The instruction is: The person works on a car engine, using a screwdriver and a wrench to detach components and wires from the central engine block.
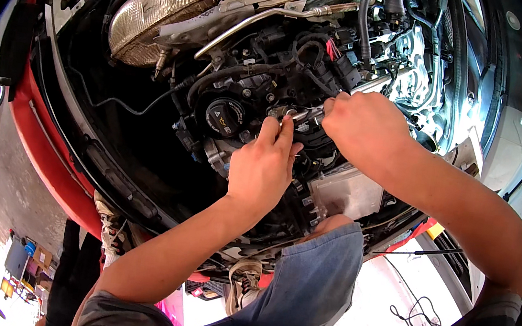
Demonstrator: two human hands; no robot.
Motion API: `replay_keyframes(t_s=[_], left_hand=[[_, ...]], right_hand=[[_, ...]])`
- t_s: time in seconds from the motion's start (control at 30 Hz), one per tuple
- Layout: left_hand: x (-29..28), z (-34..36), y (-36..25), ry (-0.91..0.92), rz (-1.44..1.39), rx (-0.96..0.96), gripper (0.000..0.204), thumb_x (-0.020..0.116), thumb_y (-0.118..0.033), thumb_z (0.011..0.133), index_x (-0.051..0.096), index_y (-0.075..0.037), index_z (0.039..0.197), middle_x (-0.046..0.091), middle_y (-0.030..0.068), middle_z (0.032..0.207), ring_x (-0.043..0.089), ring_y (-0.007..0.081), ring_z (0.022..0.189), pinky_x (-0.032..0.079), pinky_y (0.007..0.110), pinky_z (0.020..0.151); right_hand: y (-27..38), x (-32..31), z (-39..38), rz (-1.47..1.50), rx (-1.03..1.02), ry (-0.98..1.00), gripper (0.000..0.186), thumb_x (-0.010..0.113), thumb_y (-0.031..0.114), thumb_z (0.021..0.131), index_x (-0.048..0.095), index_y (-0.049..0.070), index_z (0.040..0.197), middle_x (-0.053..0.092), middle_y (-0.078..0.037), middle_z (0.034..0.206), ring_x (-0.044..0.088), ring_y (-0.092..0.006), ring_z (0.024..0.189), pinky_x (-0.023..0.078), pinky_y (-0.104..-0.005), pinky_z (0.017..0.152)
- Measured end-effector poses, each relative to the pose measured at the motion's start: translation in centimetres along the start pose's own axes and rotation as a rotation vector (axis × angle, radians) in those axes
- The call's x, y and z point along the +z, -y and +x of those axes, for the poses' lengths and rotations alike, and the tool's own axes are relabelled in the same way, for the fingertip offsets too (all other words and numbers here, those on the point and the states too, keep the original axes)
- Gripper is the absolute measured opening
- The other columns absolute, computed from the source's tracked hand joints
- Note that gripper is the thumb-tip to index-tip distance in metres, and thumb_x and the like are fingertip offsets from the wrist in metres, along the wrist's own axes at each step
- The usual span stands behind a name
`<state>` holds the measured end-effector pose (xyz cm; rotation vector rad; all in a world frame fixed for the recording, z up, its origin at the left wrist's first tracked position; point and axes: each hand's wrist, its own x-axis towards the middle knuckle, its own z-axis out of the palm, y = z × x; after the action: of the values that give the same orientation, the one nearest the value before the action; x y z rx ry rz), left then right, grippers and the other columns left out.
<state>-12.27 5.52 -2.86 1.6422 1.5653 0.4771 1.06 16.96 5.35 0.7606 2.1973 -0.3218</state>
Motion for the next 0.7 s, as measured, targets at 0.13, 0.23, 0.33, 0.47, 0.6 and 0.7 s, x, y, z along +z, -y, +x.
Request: replay_keyframes(t_s=[0.13, 0.23, 0.33, 0.47, 0.6, 0.7], left_hand=[[-0.1, -0.1, 0.0, 0.024, 0.002, -0.007, 0.038, 0.067, -0.018, 0.088, 0.06, 0.001, 0.121, 0.051, 0.0089, 0.089, 0.06, 0.0286, 0.061, 0.049, 0.038, 0.052], [-0.1, 0.0, 0.0, 0.019, -0.006, -0.007, 0.038, 0.066, -0.018, 0.088, 0.06, 0.001, 0.121, 0.051, 0.0091, 0.089, 0.06, 0.0288, 0.061, 0.049, 0.039, 0.051], [-0.2, 0.1, 0.0, 0.033, 0.003, 0.0, 0.04, 0.065, -0.018, 0.088, 0.058, 0.003, 0.122, 0.052, 0.0105, 0.091, 0.061, 0.0289, 0.061, 0.05, 0.038, 0.051], [-0.5, 0.3, -0.2, 0.072, 0.003, -0.007, 0.042, 0.063, -0.018, 0.088, 0.056, 0.004, 0.123, 0.053, 0.0129, 0.097, 0.064, 0.0297, 0.061, 0.053, 0.038, 0.052], [-0.9, 0.7, -0.5, 0.087, 0.011, -0.019, 0.041, 0.063, -0.018, 0.088, 0.056, 0.005, 0.121, 0.053, 0.0129, 0.096, 0.063, 0.0308, 0.06, 0.053, 0.038, 0.052], [-1.1, 1.1, -0.7, 0.089, 0.032, -0.003, 0.04, 0.062, -0.017, 0.089, 0.056, 0.006, 0.121, 0.055, 0.0131, 0.096, 0.064, 0.0312, 0.06, 0.053, 0.039, 0.053]], right_hand=[[0.3, -0.1, -0.3, -0.004, 0.016, 0.025, 0.007, 0.065, 0.01, 0.076, 0.072, 0.01, 0.074, 0.069, -0.006, 0.077, 0.071, -0.0216, 0.082, 0.057, -0.033, 0.065], [0.3, 0.1, -0.5, 0.013, 0.031, 0.007, 0.007, 0.065, 0.01, 0.076, 0.072, 0.009, 0.074, 0.069, -0.007, 0.077, 0.07, -0.022, 0.08, 0.057, -0.0333, 0.065], [-0.1, 0.4, -0.6, 0.053, 0.061, -0.034, 0.006, 0.065, 0.01, 0.075, 0.071, 0.009, 0.074, 0.069, -0.007, 0.077, 0.07, -0.0225, 0.077, 0.057, -0.0337, 0.065], [-0.5, 0.8, -0.8, 0.107, 0.083, -0.08, 0.007, 0.064, 0.01, 0.075, 0.071, 0.008, 0.076, 0.068, -0.008, 0.077, 0.07, -0.0233, 0.073, 0.057, -0.0341, 0.064], [-0.2, 0.9, -0.7, 0.057, 0.069, -0.094, 0.007, 0.064, 0.01, 0.075, 0.072, 0.009, 0.075, 0.069, -0.009, 0.078, 0.071, -0.0233, 0.075, 0.057, -0.034, 0.064], [-0.1, 0.5, -0.6, 0.063, 0.114, -0.018, 0.007, 0.065, 0.01, 0.075, 0.072, 0.01, 0.073, 0.07, -0.009, 0.079, 0.071, -0.0229, 0.077, 0.057, -0.0337, 0.064]])
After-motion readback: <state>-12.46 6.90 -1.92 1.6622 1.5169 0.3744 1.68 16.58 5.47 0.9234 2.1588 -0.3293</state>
